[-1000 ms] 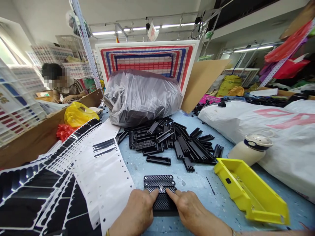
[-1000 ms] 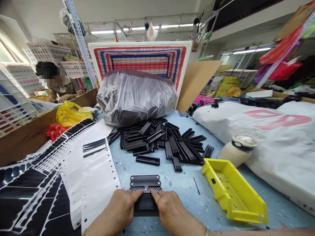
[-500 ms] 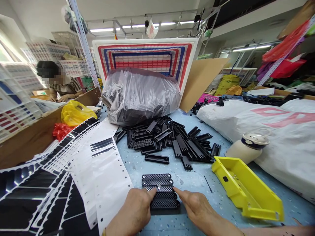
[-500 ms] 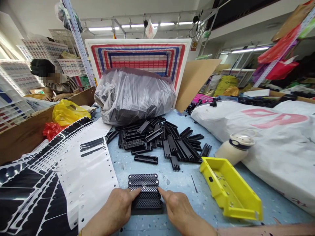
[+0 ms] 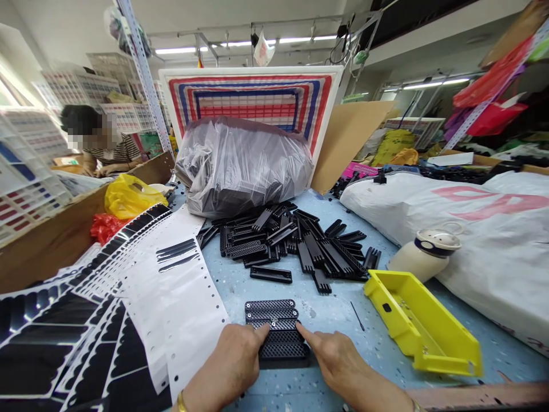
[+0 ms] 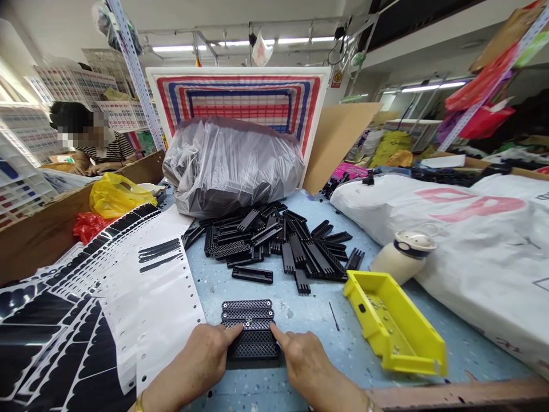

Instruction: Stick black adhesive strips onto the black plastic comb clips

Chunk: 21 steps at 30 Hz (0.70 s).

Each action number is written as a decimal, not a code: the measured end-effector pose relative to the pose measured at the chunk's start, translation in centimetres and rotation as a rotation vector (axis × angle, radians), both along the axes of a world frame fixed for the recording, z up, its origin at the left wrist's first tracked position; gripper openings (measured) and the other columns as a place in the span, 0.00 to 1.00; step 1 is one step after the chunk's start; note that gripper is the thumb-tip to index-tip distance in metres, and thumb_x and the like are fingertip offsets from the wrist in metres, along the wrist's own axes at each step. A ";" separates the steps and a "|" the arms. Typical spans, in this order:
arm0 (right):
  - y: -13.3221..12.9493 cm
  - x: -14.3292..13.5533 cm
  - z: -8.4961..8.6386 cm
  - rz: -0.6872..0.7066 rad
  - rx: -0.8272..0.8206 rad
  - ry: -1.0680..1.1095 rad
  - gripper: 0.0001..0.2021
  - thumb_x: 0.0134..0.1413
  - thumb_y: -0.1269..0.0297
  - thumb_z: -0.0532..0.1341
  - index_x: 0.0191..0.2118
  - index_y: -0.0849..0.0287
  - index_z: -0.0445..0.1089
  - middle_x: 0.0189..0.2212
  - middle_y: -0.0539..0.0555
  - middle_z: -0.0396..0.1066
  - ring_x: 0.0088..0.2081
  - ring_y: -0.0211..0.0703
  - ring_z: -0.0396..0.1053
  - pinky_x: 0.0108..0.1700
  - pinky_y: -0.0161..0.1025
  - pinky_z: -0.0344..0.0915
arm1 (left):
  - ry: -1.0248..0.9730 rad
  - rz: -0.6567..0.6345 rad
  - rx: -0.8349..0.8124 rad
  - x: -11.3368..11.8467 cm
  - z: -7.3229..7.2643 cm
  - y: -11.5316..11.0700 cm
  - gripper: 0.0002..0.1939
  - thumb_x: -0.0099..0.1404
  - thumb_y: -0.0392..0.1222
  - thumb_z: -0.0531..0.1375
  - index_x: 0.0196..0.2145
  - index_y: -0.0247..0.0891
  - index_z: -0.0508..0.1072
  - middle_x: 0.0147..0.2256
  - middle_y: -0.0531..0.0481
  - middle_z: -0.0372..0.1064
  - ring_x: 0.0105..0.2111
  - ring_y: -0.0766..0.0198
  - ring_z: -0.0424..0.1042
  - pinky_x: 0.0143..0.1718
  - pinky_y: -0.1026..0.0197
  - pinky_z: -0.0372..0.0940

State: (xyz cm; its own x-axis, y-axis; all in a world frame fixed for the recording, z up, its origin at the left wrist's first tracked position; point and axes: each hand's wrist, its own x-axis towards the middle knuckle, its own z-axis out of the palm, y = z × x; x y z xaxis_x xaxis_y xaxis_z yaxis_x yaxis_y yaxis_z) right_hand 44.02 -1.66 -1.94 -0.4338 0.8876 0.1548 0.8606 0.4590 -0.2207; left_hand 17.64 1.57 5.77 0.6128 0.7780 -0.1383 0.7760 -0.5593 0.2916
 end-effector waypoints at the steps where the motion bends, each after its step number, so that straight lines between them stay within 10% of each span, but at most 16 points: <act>1: 0.1 -0.1 0.2 -0.001 -0.017 -0.036 0.29 0.55 0.77 0.49 0.62 0.60 0.66 0.30 0.58 0.79 0.29 0.49 0.76 0.35 0.42 0.71 | -0.001 -0.001 0.001 0.0 0.0 0.0 0.29 0.62 0.27 0.49 0.59 0.38 0.69 0.39 0.38 0.79 0.36 0.48 0.79 0.38 0.51 0.72; 7: 1.0 -0.3 2.6 -0.138 -0.230 0.147 0.22 0.66 0.65 0.47 0.56 0.52 0.73 0.37 0.56 0.81 0.38 0.48 0.78 0.42 0.41 0.72 | 0.059 -0.042 0.038 0.1 0.5 0.0 0.29 0.60 0.26 0.50 0.58 0.37 0.69 0.37 0.39 0.79 0.35 0.48 0.79 0.37 0.50 0.73; 21: 1.1 -0.4 2.9 -0.036 -0.146 0.162 0.25 0.62 0.72 0.47 0.58 0.55 0.72 0.38 0.57 0.82 0.37 0.48 0.80 0.39 0.39 0.74 | 0.132 -0.053 0.110 -2.3 -0.5 0.4 0.36 0.56 0.24 0.51 0.64 0.34 0.61 0.37 0.39 0.78 0.34 0.50 0.78 0.36 0.53 0.72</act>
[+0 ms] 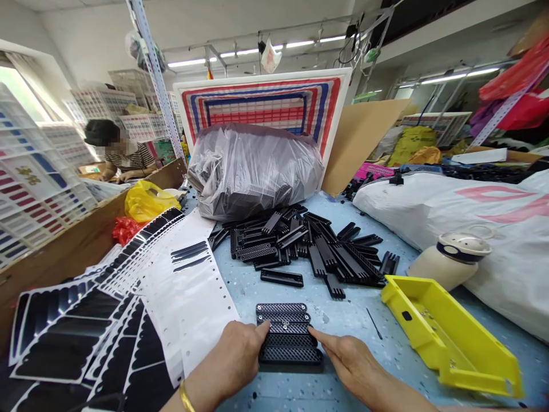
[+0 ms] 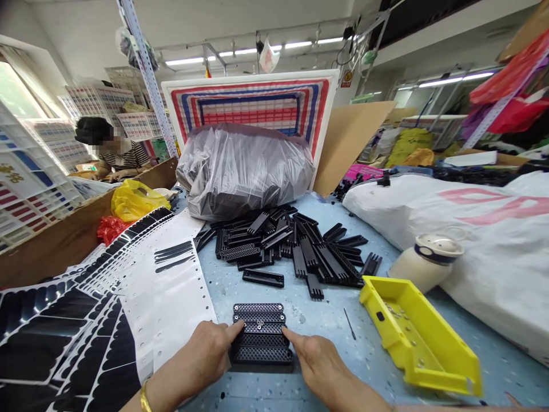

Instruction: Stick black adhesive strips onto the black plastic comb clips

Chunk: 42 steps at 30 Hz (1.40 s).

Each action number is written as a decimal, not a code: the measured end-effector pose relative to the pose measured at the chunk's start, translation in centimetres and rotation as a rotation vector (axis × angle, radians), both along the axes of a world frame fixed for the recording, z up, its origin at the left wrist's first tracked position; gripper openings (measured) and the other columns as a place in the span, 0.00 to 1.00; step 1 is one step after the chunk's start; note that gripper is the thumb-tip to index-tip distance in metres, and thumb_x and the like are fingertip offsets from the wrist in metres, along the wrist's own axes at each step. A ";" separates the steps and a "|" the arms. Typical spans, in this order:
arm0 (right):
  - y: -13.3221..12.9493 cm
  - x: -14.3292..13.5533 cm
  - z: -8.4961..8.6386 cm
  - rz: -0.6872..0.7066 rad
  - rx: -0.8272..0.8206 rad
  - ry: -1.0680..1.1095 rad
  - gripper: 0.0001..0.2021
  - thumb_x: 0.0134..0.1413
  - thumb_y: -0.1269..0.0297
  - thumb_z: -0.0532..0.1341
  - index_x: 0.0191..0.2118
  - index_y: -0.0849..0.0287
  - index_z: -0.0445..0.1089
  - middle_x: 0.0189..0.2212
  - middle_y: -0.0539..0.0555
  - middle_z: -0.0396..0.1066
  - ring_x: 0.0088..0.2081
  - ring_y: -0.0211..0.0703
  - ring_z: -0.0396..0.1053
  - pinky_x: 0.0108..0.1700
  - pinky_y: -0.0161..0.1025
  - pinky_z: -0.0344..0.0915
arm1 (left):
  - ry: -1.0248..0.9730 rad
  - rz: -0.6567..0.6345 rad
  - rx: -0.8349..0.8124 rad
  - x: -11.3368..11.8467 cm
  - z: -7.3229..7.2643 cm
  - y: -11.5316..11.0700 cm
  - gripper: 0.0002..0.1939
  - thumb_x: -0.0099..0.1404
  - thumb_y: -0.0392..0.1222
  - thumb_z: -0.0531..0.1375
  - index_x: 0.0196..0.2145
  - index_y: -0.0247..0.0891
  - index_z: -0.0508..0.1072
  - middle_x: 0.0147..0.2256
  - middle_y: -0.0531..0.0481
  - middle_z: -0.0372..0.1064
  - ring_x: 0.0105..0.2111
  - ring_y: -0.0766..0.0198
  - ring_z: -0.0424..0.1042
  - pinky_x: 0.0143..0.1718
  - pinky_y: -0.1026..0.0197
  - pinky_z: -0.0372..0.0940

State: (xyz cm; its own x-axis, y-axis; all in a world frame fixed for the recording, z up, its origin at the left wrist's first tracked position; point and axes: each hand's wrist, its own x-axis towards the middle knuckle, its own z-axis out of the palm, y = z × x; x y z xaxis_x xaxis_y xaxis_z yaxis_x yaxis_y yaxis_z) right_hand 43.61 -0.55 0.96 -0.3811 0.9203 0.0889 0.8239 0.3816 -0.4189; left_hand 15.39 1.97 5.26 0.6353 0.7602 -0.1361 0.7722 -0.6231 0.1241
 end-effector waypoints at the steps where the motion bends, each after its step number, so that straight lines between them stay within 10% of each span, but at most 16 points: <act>1: 0.0 0.0 -0.1 -0.002 0.005 0.003 0.25 0.62 0.71 0.47 0.58 0.56 0.72 0.38 0.58 0.82 0.37 0.49 0.80 0.40 0.40 0.74 | -0.010 0.010 -0.007 0.0 -0.2 0.0 0.37 0.57 0.25 0.51 0.65 0.33 0.60 0.39 0.39 0.78 0.35 0.50 0.78 0.37 0.52 0.71; 31: 0.0 0.0 -1.4 0.042 0.039 -0.085 0.26 0.59 0.75 0.46 0.59 0.63 0.70 0.30 0.59 0.82 0.27 0.49 0.79 0.30 0.39 0.74 | 0.155 0.042 0.085 -1.9 -2.0 -1.2 0.44 0.55 0.19 0.51 0.68 0.40 0.54 0.33 0.44 0.75 0.30 0.54 0.76 0.30 0.58 0.66; 42: 0.1 -0.2 -1.0 0.075 0.059 -0.128 0.26 0.59 0.76 0.46 0.58 0.65 0.70 0.31 0.59 0.82 0.29 0.49 0.80 0.31 0.39 0.73 | 0.304 -0.212 0.223 -1.3 0.2 -1.2 0.36 0.60 0.21 0.50 0.67 0.24 0.53 0.30 0.42 0.73 0.26 0.56 0.72 0.26 0.59 0.63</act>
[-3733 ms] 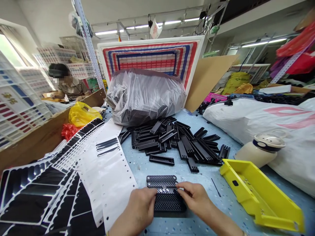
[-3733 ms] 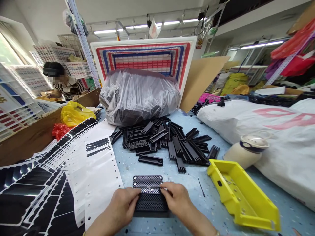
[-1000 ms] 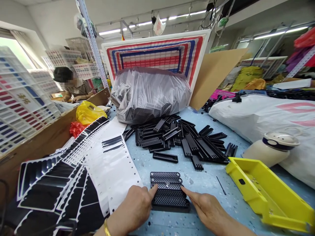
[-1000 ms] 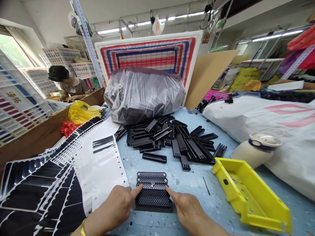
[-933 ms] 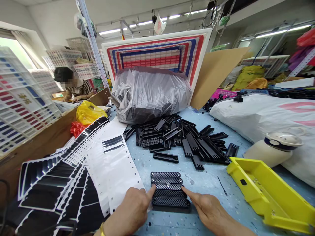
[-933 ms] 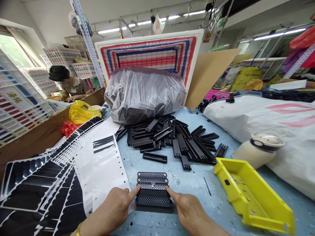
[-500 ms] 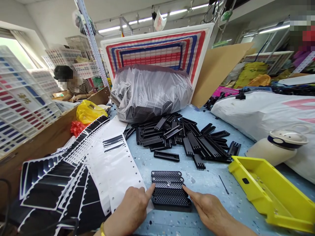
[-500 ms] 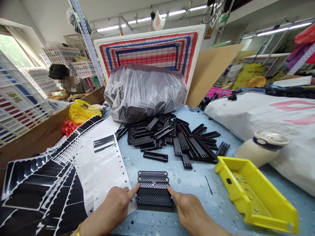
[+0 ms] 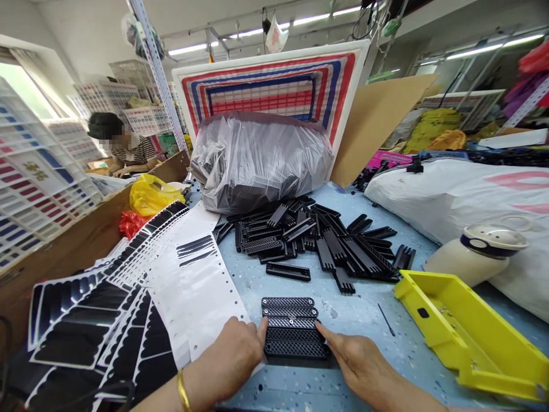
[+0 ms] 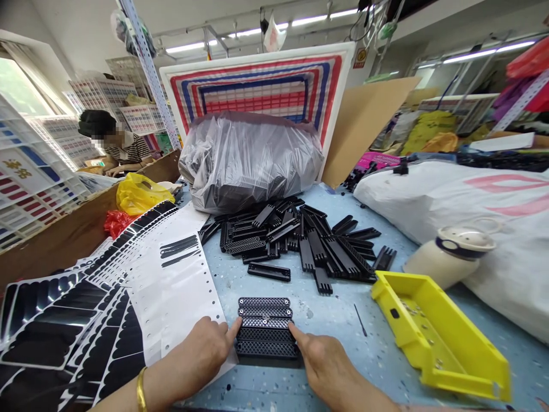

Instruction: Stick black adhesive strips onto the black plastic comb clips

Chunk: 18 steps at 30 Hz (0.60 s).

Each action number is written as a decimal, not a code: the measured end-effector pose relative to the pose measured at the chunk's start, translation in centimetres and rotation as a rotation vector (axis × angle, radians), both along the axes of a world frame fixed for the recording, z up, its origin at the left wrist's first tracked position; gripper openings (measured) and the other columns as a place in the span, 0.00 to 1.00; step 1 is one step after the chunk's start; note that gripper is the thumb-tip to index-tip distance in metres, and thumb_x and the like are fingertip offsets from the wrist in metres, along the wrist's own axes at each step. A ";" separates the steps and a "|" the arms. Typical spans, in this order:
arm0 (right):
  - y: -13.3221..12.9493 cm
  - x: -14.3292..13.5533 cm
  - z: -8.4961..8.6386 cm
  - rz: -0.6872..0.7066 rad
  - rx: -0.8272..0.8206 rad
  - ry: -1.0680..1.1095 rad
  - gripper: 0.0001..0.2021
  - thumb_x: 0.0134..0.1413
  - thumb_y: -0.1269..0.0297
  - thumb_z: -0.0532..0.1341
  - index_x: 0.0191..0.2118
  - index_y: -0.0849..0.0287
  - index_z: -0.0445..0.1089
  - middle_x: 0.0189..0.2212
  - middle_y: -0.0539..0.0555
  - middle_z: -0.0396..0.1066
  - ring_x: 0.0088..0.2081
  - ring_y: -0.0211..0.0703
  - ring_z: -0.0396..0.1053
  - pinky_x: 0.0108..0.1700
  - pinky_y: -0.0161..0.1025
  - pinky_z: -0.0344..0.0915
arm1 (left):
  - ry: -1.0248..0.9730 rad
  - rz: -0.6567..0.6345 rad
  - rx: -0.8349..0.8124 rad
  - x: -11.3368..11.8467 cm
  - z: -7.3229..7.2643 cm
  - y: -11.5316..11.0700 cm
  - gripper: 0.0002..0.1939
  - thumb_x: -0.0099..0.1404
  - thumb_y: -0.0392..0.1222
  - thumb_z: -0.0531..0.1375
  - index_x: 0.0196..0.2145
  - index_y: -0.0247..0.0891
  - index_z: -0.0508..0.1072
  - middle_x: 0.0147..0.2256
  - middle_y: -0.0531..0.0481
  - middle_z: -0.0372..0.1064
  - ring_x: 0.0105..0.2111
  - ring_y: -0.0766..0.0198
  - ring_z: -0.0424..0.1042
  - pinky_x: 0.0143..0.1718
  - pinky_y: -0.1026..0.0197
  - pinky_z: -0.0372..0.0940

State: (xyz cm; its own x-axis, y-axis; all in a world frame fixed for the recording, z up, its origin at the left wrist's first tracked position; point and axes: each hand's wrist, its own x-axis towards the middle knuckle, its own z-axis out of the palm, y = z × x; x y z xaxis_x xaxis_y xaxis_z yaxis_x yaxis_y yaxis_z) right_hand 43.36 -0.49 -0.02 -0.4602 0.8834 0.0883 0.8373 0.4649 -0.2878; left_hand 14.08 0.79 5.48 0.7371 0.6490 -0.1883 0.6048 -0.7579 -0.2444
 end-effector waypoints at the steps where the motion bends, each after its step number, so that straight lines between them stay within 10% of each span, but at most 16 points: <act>1: 0.0 0.0 0.0 0.001 0.005 0.007 0.26 0.59 0.76 0.46 0.58 0.64 0.70 0.31 0.59 0.82 0.30 0.50 0.80 0.31 0.39 0.73 | 0.003 -0.021 0.002 0.1 0.2 0.0 0.36 0.61 0.21 0.50 0.67 0.23 0.52 0.30 0.41 0.73 0.26 0.56 0.71 0.26 0.58 0.63; 9: 0.1 0.1 -0.3 -0.003 0.010 0.032 0.26 0.59 0.76 0.46 0.58 0.64 0.71 0.30 0.59 0.82 0.28 0.50 0.79 0.30 0.39 0.73 | -0.255 0.231 -0.329 -0.1 0.3 0.9 0.34 0.60 0.25 0.51 0.65 0.30 0.59 0.40 0.38 0.78 0.36 0.52 0.77 0.38 0.55 0.70; 18: 0.0 0.0 0.0 -0.006 -0.003 -0.017 0.26 0.59 0.76 0.45 0.58 0.65 0.70 0.32 0.60 0.82 0.30 0.49 0.80 0.32 0.39 0.74 | -0.097 0.153 -0.137 0.1 0.1 -0.2 0.39 0.57 0.21 0.50 0.67 0.28 0.54 0.34 0.39 0.75 0.31 0.51 0.74 0.32 0.55 0.68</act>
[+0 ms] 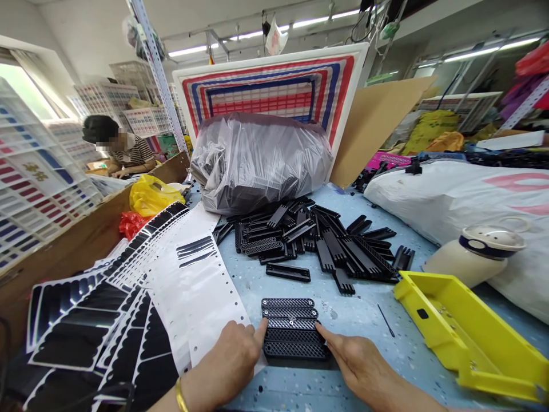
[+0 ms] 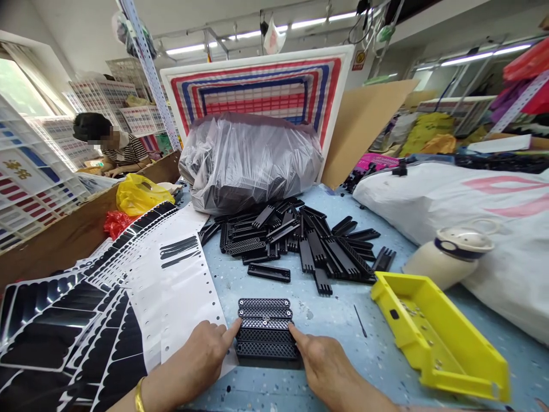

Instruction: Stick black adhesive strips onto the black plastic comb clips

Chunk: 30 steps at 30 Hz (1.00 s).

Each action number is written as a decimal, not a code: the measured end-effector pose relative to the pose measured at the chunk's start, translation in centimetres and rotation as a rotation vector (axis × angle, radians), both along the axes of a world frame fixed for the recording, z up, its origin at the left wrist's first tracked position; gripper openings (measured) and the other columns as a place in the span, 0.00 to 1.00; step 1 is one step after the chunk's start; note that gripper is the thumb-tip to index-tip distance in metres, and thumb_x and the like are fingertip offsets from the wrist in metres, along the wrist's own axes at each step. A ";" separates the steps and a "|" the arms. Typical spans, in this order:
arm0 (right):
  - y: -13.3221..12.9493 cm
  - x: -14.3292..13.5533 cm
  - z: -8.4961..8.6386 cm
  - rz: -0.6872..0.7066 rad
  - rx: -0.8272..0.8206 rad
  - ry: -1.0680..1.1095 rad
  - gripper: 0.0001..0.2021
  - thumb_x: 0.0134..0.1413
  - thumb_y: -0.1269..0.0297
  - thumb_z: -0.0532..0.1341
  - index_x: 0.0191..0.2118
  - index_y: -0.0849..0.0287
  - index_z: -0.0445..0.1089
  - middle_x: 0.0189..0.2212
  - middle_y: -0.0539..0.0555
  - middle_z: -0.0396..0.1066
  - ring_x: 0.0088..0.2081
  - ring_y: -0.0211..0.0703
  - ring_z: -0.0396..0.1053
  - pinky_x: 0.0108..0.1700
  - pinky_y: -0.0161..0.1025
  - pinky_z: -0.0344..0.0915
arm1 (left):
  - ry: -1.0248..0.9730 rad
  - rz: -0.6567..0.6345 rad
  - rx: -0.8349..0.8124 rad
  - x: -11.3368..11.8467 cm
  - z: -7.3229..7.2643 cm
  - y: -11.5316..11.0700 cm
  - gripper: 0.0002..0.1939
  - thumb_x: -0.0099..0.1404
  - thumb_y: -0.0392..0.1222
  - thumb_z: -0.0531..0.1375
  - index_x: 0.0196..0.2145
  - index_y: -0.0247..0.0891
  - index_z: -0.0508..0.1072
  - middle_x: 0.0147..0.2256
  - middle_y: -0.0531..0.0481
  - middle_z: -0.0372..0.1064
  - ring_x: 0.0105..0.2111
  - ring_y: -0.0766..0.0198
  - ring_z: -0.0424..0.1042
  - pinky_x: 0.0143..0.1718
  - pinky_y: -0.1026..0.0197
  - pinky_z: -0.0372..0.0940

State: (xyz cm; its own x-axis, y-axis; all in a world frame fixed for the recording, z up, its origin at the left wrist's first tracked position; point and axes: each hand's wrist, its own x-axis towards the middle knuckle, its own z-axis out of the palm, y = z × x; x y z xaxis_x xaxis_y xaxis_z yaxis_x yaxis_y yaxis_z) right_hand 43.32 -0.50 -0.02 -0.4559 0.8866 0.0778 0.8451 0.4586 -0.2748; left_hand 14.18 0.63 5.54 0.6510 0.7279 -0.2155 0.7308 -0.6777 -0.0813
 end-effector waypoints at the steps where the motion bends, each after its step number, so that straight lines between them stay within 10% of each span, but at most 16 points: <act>1: 0.0 0.0 0.1 -0.002 -0.004 -0.003 0.26 0.59 0.76 0.45 0.58 0.65 0.70 0.32 0.60 0.82 0.30 0.49 0.80 0.32 0.39 0.74 | -0.003 -0.008 0.021 0.0 -0.1 0.0 0.39 0.57 0.21 0.51 0.67 0.27 0.54 0.34 0.38 0.74 0.31 0.51 0.74 0.32 0.55 0.67; 20: 0.4 -0.6 1.7 -0.098 -0.074 0.194 0.22 0.64 0.66 0.47 0.53 0.57 0.75 0.36 0.57 0.82 0.35 0.49 0.80 0.39 0.41 0.76 | -0.527 0.182 -0.159 -0.9 -2.2 1.6 0.29 0.64 0.27 0.51 0.63 0.37 0.64 0.41 0.40 0.80 0.39 0.53 0.79 0.41 0.55 0.72; 30: 2.2 -4.1 2.8 -0.042 0.030 0.101 0.20 0.61 0.72 0.51 0.52 0.58 0.75 0.41 0.58 0.81 0.39 0.49 0.80 0.42 0.41 0.74 | -0.464 0.203 -0.098 4.7 -0.1 2.1 0.16 0.70 0.35 0.49 0.48 0.38 0.74 0.38 0.41 0.79 0.37 0.50 0.79 0.39 0.52 0.72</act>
State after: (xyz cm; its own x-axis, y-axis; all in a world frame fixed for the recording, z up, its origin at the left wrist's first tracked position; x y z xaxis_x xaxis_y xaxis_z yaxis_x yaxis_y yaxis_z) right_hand 39.18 1.71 2.75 -0.4069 0.9014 0.1480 0.8323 0.4326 -0.3466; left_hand 18.90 2.73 5.46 0.5418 0.8405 -0.0110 0.7926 -0.5065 0.3395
